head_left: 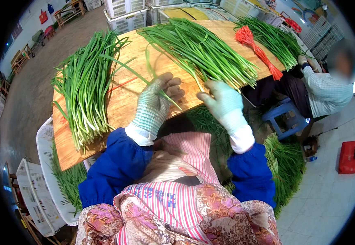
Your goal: The person gathers green onions into bunches by hand, aligns the root ends, and secures them with a red tie before placing the bundles into a plastic crate.
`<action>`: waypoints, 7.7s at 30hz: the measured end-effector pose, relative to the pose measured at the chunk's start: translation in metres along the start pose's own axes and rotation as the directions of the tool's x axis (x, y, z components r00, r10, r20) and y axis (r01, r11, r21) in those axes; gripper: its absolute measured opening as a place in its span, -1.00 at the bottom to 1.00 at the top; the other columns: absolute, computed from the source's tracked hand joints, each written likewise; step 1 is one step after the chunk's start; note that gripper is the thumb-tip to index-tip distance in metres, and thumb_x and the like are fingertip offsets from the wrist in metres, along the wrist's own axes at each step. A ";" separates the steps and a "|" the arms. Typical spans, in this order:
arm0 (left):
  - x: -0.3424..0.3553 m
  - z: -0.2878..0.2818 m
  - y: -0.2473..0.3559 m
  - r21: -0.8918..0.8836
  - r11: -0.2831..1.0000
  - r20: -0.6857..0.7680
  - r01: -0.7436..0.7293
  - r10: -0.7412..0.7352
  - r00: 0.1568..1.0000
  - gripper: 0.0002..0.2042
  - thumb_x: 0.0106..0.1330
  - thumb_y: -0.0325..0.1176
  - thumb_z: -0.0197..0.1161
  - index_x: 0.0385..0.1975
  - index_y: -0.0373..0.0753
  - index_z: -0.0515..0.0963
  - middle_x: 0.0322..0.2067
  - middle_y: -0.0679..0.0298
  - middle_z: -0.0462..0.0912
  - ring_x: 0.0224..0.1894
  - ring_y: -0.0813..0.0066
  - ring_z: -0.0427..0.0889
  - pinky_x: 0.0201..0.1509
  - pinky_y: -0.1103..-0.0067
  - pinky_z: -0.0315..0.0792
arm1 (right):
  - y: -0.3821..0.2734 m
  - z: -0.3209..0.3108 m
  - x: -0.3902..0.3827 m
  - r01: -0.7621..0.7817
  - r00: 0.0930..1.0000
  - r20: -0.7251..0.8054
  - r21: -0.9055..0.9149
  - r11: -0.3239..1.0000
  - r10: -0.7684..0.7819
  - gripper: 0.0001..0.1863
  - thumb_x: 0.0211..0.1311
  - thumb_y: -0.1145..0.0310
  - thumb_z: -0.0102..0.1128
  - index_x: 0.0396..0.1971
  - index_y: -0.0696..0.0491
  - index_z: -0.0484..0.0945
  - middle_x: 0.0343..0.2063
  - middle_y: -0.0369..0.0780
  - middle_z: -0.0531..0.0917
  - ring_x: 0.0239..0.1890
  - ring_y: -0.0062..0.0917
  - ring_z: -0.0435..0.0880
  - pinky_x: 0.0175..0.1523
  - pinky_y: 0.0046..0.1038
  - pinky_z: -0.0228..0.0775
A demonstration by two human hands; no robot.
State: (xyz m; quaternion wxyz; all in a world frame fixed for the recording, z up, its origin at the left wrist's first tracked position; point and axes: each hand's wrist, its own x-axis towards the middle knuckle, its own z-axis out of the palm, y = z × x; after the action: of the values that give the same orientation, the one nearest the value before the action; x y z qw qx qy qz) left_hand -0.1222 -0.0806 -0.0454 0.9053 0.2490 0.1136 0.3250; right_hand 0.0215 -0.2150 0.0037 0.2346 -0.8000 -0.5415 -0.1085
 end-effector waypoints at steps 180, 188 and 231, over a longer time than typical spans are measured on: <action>-0.010 0.037 -0.034 -0.136 0.987 0.182 0.084 -0.058 0.982 -0.79 0.22 -0.45 0.19 -0.16 -0.24 0.43 -0.31 0.19 0.59 -0.29 0.32 0.61 -0.11 0.34 0.51 | 0.090 -0.032 -0.106 -0.157 0.833 0.478 -0.278 0.948 0.278 -0.72 0.15 0.17 0.05 -0.32 0.04 0.62 -0.31 -0.07 0.64 -0.28 -0.29 0.66 -0.18 -0.32 0.50; -0.016 0.047 -0.043 -0.081 0.987 0.194 0.141 -0.123 0.973 -0.84 0.25 -0.42 0.17 -0.19 -0.20 0.47 -0.28 0.20 0.58 -0.23 0.33 0.61 0.02 0.32 0.49 | 0.024 -0.034 -0.049 -0.449 0.891 0.424 0.767 0.459 0.163 -0.78 0.11 0.41 0.18 -0.30 0.24 0.57 -0.52 -0.28 0.60 -0.44 -0.67 0.56 -0.31 -0.61 0.42; -0.024 0.037 -0.084 0.093 0.940 -0.068 0.329 -0.324 0.944 -0.73 0.21 -0.39 0.20 -0.13 -0.38 0.51 -0.29 0.15 0.63 -0.26 0.33 0.62 -0.15 0.43 0.55 | 0.034 0.000 -0.079 -0.336 0.930 0.182 0.777 0.533 0.320 -0.85 0.05 0.45 0.17 -0.36 0.18 0.55 -0.52 -0.30 0.60 -0.48 -0.64 0.55 -0.32 -0.58 0.43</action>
State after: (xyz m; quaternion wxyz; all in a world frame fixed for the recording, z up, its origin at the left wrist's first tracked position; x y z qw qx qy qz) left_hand -0.0817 -0.1662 -0.0569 0.9294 0.2645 0.1932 0.1703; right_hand 0.0217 -0.2894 -0.0390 0.5772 -0.6982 -0.3748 0.1972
